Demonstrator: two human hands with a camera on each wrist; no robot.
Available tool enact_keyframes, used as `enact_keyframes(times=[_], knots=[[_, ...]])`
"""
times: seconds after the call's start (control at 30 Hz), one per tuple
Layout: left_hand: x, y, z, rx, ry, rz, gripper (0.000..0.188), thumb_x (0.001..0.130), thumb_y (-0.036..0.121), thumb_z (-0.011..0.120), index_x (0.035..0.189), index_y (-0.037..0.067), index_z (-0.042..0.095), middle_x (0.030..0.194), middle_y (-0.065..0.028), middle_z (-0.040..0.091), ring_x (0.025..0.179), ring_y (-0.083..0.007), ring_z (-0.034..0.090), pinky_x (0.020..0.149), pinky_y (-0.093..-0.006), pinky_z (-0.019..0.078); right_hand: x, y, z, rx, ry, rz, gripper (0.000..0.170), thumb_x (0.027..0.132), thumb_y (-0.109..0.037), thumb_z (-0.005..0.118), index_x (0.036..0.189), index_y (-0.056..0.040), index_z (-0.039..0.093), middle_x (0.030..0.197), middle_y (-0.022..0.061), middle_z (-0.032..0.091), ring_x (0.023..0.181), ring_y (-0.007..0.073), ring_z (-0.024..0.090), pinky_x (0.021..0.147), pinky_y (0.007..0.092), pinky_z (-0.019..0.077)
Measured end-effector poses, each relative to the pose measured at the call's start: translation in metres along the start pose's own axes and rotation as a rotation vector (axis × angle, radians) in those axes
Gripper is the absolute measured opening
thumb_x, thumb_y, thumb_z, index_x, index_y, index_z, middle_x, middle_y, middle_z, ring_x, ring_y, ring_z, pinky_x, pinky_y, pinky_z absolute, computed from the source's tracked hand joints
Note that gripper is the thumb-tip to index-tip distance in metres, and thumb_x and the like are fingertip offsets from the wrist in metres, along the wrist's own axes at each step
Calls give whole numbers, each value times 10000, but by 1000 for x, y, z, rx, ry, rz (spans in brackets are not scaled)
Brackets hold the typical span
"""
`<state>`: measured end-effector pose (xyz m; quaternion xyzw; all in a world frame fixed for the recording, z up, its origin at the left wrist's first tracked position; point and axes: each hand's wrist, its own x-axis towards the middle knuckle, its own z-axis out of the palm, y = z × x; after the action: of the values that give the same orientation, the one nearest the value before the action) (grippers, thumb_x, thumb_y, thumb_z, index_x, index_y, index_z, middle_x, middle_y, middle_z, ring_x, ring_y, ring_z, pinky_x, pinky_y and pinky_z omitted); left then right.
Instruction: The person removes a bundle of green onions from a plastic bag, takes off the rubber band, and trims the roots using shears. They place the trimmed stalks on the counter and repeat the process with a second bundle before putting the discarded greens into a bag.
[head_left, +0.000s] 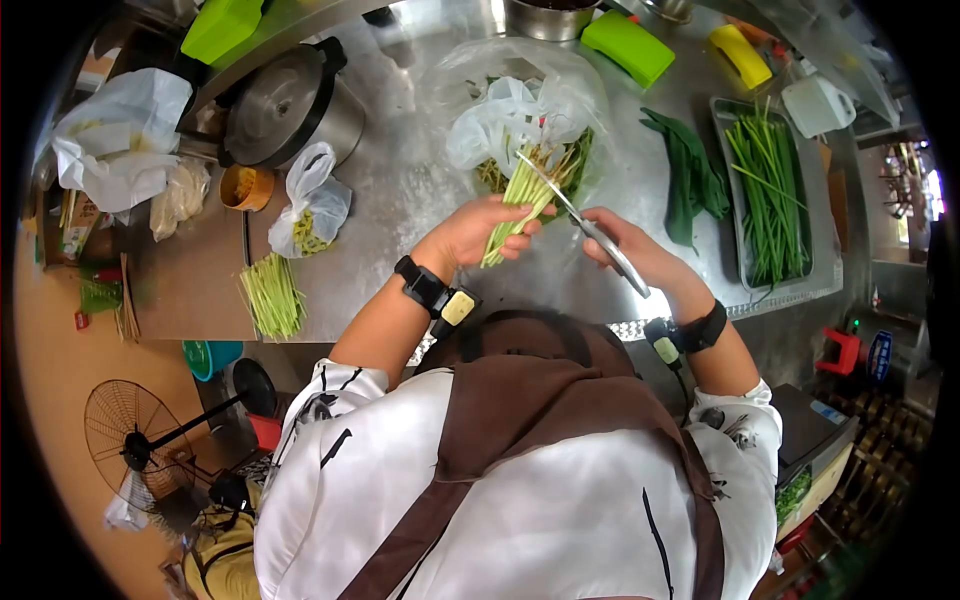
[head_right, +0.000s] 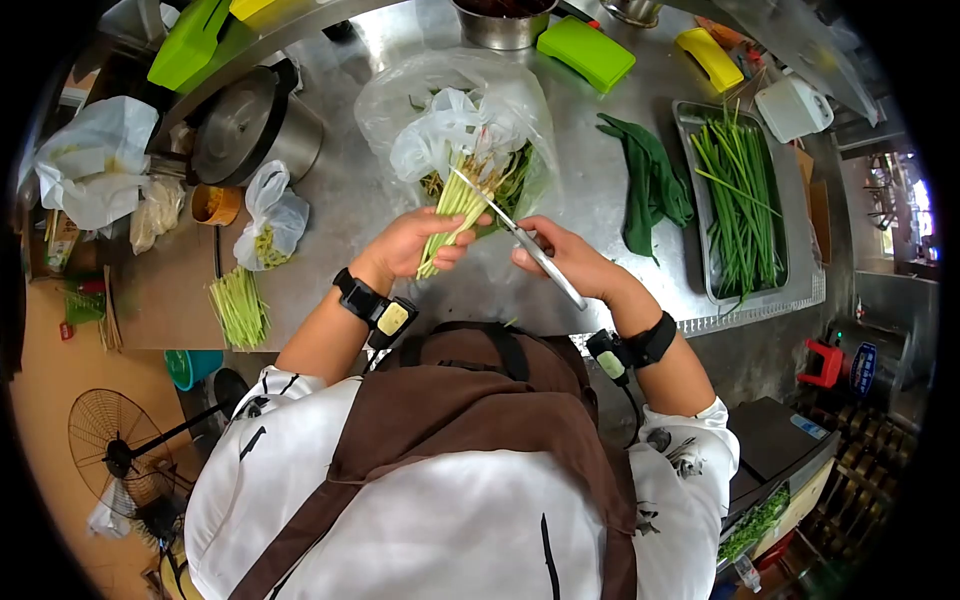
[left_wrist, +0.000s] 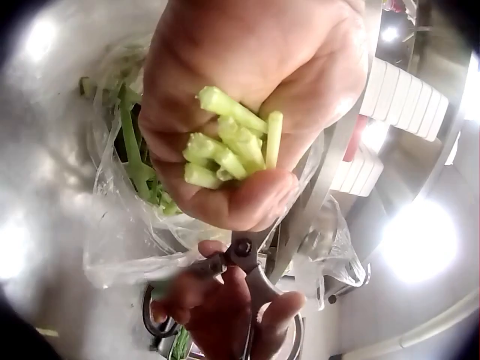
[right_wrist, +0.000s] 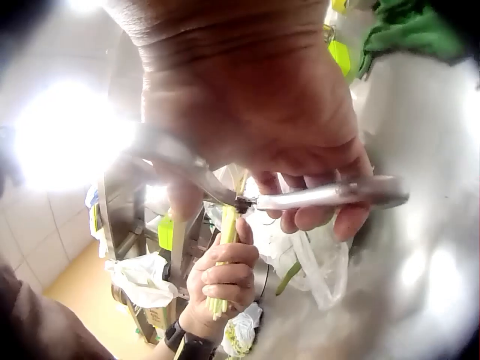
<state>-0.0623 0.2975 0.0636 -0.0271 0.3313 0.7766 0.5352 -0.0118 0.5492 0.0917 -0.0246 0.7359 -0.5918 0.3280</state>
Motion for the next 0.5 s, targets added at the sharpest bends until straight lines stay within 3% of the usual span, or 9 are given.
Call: enact_keyframes(times=[0.07,0.17,0.3,0.5], knots=[[5,1,-9,-23,-3,-38,410,922,210,534,1247,-28,459,782,-3,482,583,-79,418,490,-205,351,4,-11,0,-44,-30,152,618,800,-415,685,1230,-30,465,814,36,532,745,129,496,671,280,418],[10,4,-20,-40,-3,-119,401,914,206,549,1230,-28,470,774,-5,485,578,-81,415,474,-197,343,14,-3,-4,-230,12,104,531,812,-343,681,1187,-11,504,734,26,515,658,110,482,588,269,400],[19,8,-32,-100,-39,-182,409,915,210,552,1231,-35,464,762,5,473,559,-70,408,450,-187,335,17,11,3,-49,-5,144,357,840,-211,602,1136,-26,531,641,1,504,485,76,442,449,229,362],[26,9,-43,-119,-59,-221,414,932,211,520,1242,-52,442,737,19,431,544,-46,394,428,-173,323,22,16,8,-134,59,141,331,861,-232,582,1117,-25,544,597,-9,492,457,73,429,440,230,358]])
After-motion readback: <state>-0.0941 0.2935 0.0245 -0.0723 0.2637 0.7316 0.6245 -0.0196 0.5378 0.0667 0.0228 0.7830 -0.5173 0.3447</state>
